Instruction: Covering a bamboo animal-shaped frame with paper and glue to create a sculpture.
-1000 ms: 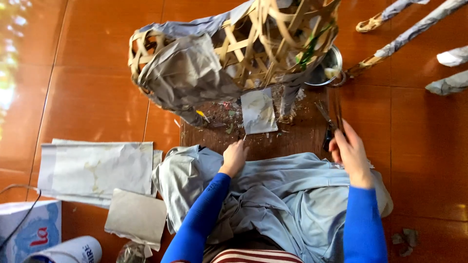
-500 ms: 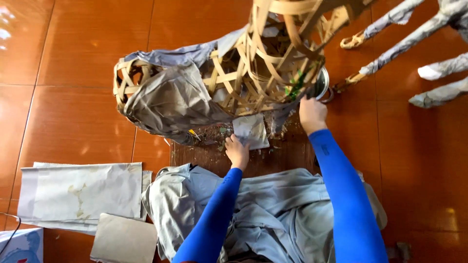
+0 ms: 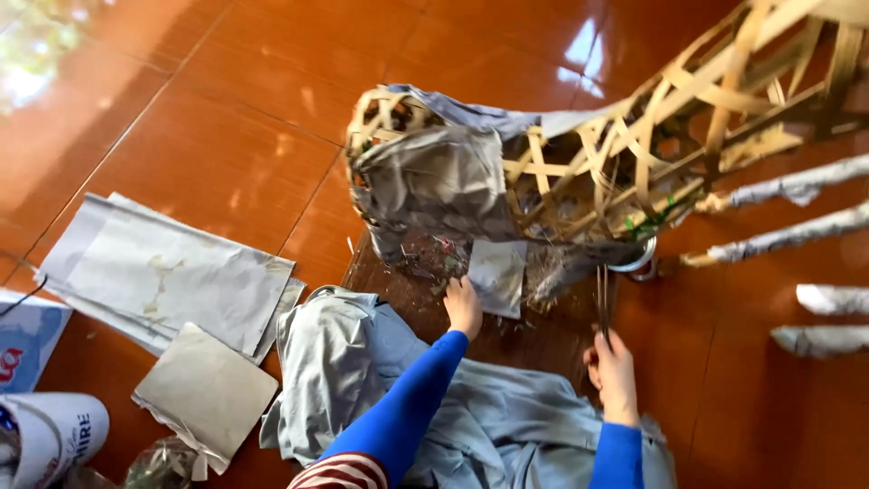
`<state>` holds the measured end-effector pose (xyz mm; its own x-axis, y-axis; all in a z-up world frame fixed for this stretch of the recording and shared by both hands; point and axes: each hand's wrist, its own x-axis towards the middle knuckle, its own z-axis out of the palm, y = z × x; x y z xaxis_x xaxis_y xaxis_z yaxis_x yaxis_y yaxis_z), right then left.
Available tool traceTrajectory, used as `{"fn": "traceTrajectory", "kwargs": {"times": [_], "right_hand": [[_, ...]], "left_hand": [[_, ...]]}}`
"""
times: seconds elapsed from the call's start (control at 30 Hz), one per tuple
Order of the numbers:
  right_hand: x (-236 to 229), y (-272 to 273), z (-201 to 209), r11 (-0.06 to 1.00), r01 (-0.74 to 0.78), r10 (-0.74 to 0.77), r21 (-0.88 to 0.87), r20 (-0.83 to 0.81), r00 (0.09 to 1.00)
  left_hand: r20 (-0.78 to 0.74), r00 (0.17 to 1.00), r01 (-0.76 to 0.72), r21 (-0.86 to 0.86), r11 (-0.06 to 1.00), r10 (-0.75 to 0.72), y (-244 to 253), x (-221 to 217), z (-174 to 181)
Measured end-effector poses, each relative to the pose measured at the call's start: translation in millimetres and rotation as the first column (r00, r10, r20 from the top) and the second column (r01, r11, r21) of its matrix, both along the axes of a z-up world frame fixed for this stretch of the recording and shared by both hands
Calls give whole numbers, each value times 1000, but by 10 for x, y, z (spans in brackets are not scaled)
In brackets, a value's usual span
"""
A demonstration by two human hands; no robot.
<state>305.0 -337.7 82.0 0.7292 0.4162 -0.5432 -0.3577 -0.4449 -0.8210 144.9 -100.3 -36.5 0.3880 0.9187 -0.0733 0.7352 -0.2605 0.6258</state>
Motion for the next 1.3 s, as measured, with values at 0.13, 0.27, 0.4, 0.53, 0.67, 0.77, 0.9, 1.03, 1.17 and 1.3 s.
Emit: {"fn": "traceTrajectory", "kwargs": {"times": [0.13, 0.27, 0.4, 0.53, 0.67, 0.77, 0.9, 1.03, 1.17, 1.3], "right_hand": [[-63, -90, -59, 979, 64, -55, 192, -54, 997], [-155, -4, 60, 959, 148, -128, 241, -97, 987], [-178, 47, 18, 956, 166, -145, 240, -103, 984], [-172, 21, -89, 949, 166, -143, 266, -104, 984], [-78, -18, -238, 932, 176, -150, 317, -104, 983], [-127, -2, -73, 935, 159, -136, 317, -93, 986], [-102, 30, 55, 937, 192, -163, 293, -119, 979], [-89, 2, -36, 939, 175, -147, 297, -115, 982], [-125, 59, 51, 929, 185, -162, 321, -99, 982], [-147, 55, 42, 929, 172, -145, 327, -106, 984]], "left_hand": [[59, 997, -49, -21, 999, 50, 8, 67, -134], [-14, 997, -69, 50, 996, 69, -28, 135, -521], [-51, 998, -40, 6, 999, 40, -19, 12, -206], [134, 991, -9, -24, 1000, 13, 44, -153, 66], [176, 984, 36, -59, 998, -25, 127, -112, -68], [189, 979, 68, 60, 996, -79, 129, -102, -260], [257, 966, 45, -19, 999, -39, 212, -45, -121], [241, 969, 56, -49, 997, -42, 223, -100, -306], [227, 974, 35, -63, 997, -20, 285, -97, -518], [197, 980, -3, -198, 980, 43, 344, -259, -315]]}}
